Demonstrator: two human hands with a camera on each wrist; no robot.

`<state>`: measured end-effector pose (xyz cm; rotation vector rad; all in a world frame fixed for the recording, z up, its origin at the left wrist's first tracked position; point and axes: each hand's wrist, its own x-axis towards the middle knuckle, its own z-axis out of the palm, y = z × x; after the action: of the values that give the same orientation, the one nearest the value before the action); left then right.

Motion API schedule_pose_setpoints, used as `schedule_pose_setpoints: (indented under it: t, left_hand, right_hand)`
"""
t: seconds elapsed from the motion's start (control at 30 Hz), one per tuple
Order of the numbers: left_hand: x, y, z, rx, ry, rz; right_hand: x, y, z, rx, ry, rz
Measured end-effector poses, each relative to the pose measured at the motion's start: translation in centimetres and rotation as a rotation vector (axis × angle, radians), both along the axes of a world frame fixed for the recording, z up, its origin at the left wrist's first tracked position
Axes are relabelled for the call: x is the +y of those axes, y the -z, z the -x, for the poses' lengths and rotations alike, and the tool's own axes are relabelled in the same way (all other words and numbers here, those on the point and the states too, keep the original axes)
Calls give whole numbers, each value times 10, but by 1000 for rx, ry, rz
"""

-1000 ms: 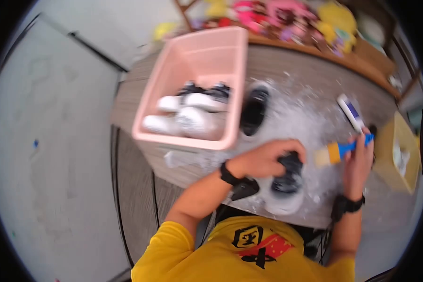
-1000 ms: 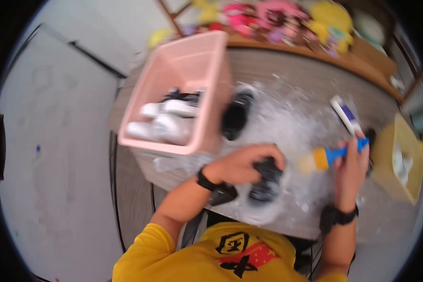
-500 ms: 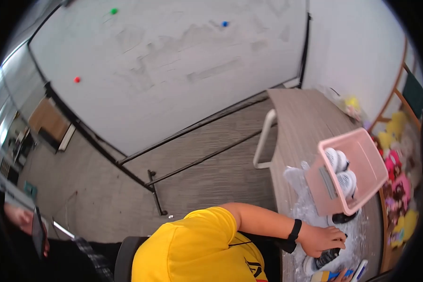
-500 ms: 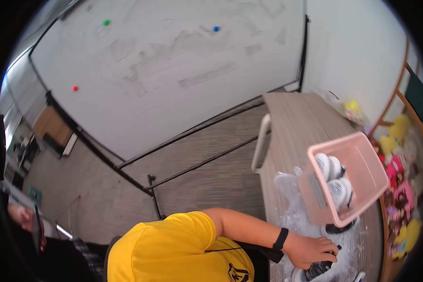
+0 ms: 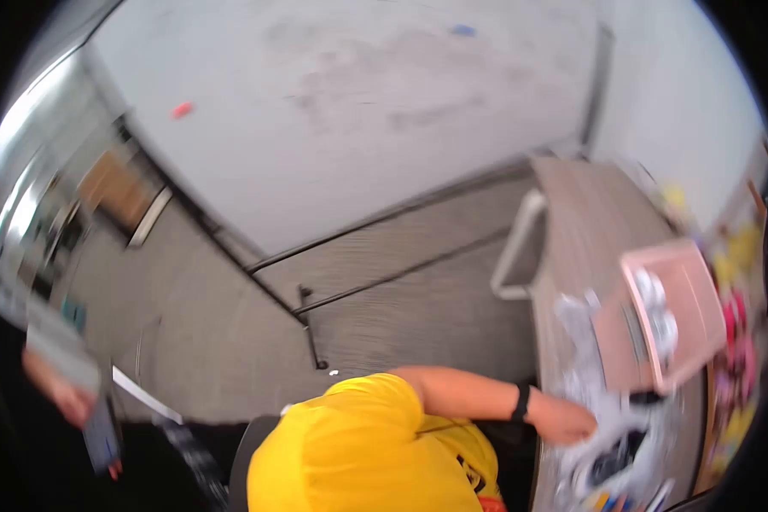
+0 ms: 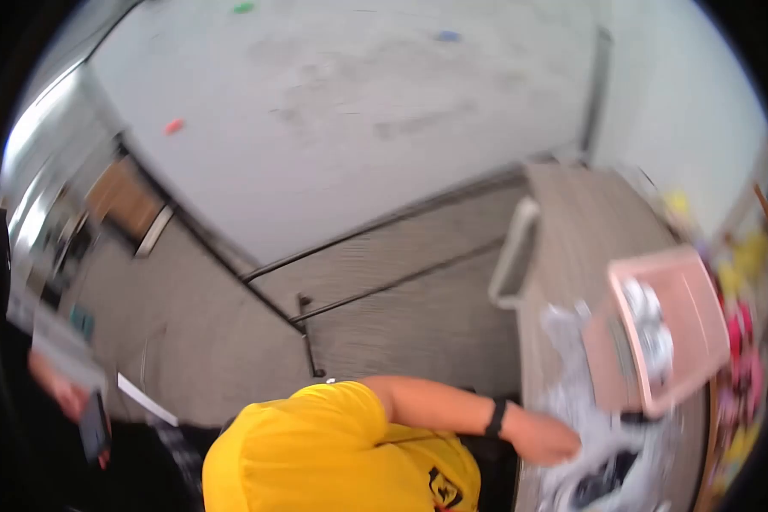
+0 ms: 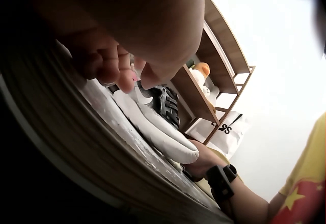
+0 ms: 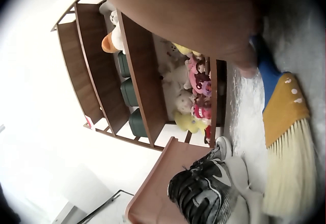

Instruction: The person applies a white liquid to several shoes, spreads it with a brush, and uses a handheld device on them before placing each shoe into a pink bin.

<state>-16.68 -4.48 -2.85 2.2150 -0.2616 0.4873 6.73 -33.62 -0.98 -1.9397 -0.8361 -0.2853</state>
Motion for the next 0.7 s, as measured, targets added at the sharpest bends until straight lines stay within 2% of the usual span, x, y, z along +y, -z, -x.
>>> schedule_pose_setpoints:
  t: [0.03,0.13,0.23,0.37,0.53,0.63,0.7]
  left_hand:
    - [-2,12,-6,-31,1,-60]
    - [-3,-10,5,25,-20,-112]
    - [-7,-23,-1,84,17,-114]
    - [-6,-27,-15,156,92,-168]
    - [2,-41,-34,232,176,-267]
    - [7,-43,-49,244,261,-263]
    - [10,-41,-58,282,337,-234]
  right_hand:
    - [2,3,-5,16,64,-12]
    - [0,3,0,-2,253,-93]
    - [1,-1,2,-85,352,-179]
    - [7,4,2,-113,308,-277]
    - [13,-15,9,-74,290,-511]
    - [9,-14,10,-28,193,-557]
    - [9,-17,13,-68,224,-482]
